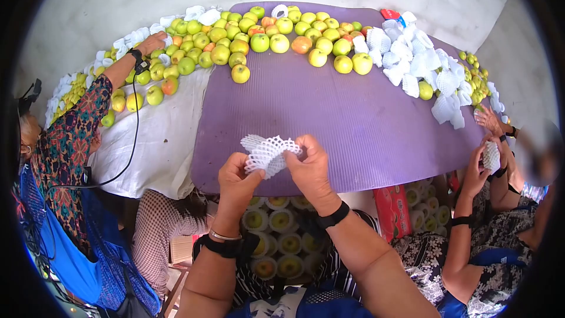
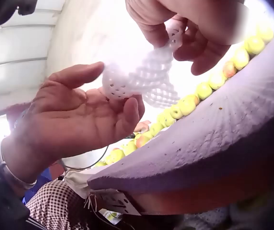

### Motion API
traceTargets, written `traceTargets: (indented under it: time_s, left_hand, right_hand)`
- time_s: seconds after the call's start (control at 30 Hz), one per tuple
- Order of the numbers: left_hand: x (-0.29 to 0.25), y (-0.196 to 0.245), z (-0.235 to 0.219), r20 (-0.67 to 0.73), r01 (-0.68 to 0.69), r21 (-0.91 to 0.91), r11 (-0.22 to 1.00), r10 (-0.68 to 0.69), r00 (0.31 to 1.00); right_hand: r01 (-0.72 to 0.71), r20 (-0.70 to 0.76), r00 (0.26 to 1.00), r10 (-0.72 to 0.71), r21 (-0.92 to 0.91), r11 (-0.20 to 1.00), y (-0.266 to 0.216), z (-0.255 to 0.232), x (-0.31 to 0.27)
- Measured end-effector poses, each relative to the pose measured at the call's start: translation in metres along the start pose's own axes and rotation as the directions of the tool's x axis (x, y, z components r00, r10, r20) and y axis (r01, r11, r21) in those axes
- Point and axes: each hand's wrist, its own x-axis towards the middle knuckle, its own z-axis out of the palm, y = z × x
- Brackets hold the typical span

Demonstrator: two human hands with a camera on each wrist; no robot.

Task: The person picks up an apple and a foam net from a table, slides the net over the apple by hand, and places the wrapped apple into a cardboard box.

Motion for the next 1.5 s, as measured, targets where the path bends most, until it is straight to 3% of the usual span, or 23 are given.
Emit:
traceTargets:
  time_s: [0.03,0.07,0.13,0.17,0.23,0.27,0.33,0.37,0.43,0.5,0.6,0.67,0.77,0.83,0.87,0.9,0.93,0.97,1.03,1.07,1.13,1.33,1.5]
  left_hand:
    - [0.000,-0.004,-0.001,-0.101,-0.085,0.191,0.978,0.106,0.989]
    - [-0.002,-0.006,-0.002,-0.101,-0.086,0.191,0.978,0.106,0.989]
    - [-0.003,-0.002,-0.001,-0.184,-0.247,0.498,0.831,0.380,0.906]
    - [-0.004,0.000,0.000,-0.183,-0.248,0.497,0.831,0.380,0.907]
    - [-0.005,0.006,0.003,0.092,-0.405,0.445,0.799,0.409,0.908]
    - [-0.006,0.008,0.003,0.093,-0.404,0.445,0.799,0.408,0.908]
    - [-0.007,0.010,0.004,0.111,-0.261,0.228,0.938,0.242,0.964]
    - [-0.005,0.008,0.002,0.110,-0.259,0.228,0.938,0.240,0.965]
    - [0.006,0.006,-0.005,-0.107,0.013,-0.117,0.993,-0.025,0.994]
    - [0.009,0.007,-0.008,-0.100,0.085,-0.132,0.988,-0.098,0.990]
    - [0.009,0.007,-0.008,0.014,0.137,-0.287,0.948,-0.138,0.990]
    - [0.009,0.012,-0.009,0.158,0.318,-0.552,0.771,-0.277,0.948]
    - [0.015,-0.004,-0.012,0.029,0.185,-0.557,0.810,-0.204,0.979]
    - [0.017,0.000,-0.014,-0.043,0.155,-0.578,0.801,-0.219,0.975]
    - [0.015,0.002,-0.014,-0.112,0.121,-0.597,0.793,-0.232,0.966]
    - [0.014,0.004,-0.014,-0.114,0.121,-0.596,0.793,-0.233,0.966]
    - [0.013,0.006,-0.014,-0.123,0.099,-0.533,0.840,-0.193,0.973]
    - [0.012,0.007,-0.013,-0.128,0.075,-0.467,0.881,-0.152,0.980]
    - [0.010,0.000,-0.010,-0.118,0.076,-0.407,0.910,-0.135,0.984]
    - [0.009,-0.002,-0.007,-0.106,0.075,-0.343,0.936,-0.118,0.987]
    - [0.007,-0.002,0.003,-0.095,0.038,-0.373,0.927,-0.079,0.992]
    - [0.003,0.003,0.006,-0.098,-0.035,-0.394,0.919,-0.004,0.995]
    - [0.009,0.006,0.000,-0.093,-0.012,-0.381,0.924,-0.026,0.995]
  right_hand:
    - [0.024,-0.044,0.999,-0.027,-0.069,0.997,-0.002,0.000,-0.001]
    - [0.024,-0.045,0.999,-0.027,-0.069,0.997,0.000,-0.001,0.000]
    - [0.163,-0.140,0.974,-0.179,-0.120,0.979,0.009,-0.004,0.006]
    - [0.163,-0.141,0.974,-0.180,-0.121,0.979,0.013,-0.005,0.009]
    - [0.176,-0.216,0.958,-0.187,-0.068,0.982,0.015,-0.003,0.014]
    - [0.176,-0.217,0.958,-0.187,-0.069,0.982,0.013,-0.005,0.013]
    - [-0.035,-0.120,0.991,0.064,0.226,0.973,-0.008,-0.005,0.010]
    - [-0.038,-0.119,0.991,0.066,0.226,0.973,-0.005,-0.005,0.011]
    - [0.162,-0.052,0.985,-0.161,0.005,0.987,0.000,-0.005,0.011]
    - [0.217,0.029,0.976,-0.216,-0.067,0.974,-0.009,0.000,0.007]
    - [0.302,0.196,0.942,-0.272,-0.146,0.942,-0.020,0.006,0.001]
    - [0.332,0.276,0.919,-0.282,-0.153,0.931,-0.020,0.011,-0.002]
    - [0.492,0.353,0.843,-0.406,-0.202,0.847,-0.020,0.016,-0.003]
    - [0.308,0.588,0.803,-0.103,-0.260,0.915,-0.026,0.008,-0.002]
    - [0.309,0.589,0.801,-0.105,-0.257,0.916,-0.023,0.005,0.001]
    - [0.040,0.539,0.839,-0.072,0.071,0.997,-0.019,0.003,0.006]
    - [-0.217,0.504,0.864,-0.015,0.399,0.891,-0.017,0.002,0.009]
    - [-0.218,0.505,0.863,-0.014,0.397,0.891,-0.016,0.003,0.008]
    - [-0.373,0.485,0.874,0.037,0.618,0.692,-0.020,0.008,0.004]
    - [-0.370,0.481,0.876,0.037,0.620,0.692,-0.021,0.011,0.002]
    - [-0.373,0.594,0.792,0.139,0.291,0.881,-0.024,0.020,-0.005]
    - [-0.616,0.744,0.610,0.274,0.227,0.754,-0.023,0.027,-0.010]
    - [-0.523,0.707,0.589,0.392,-0.036,0.851,-0.026,0.024,-0.010]
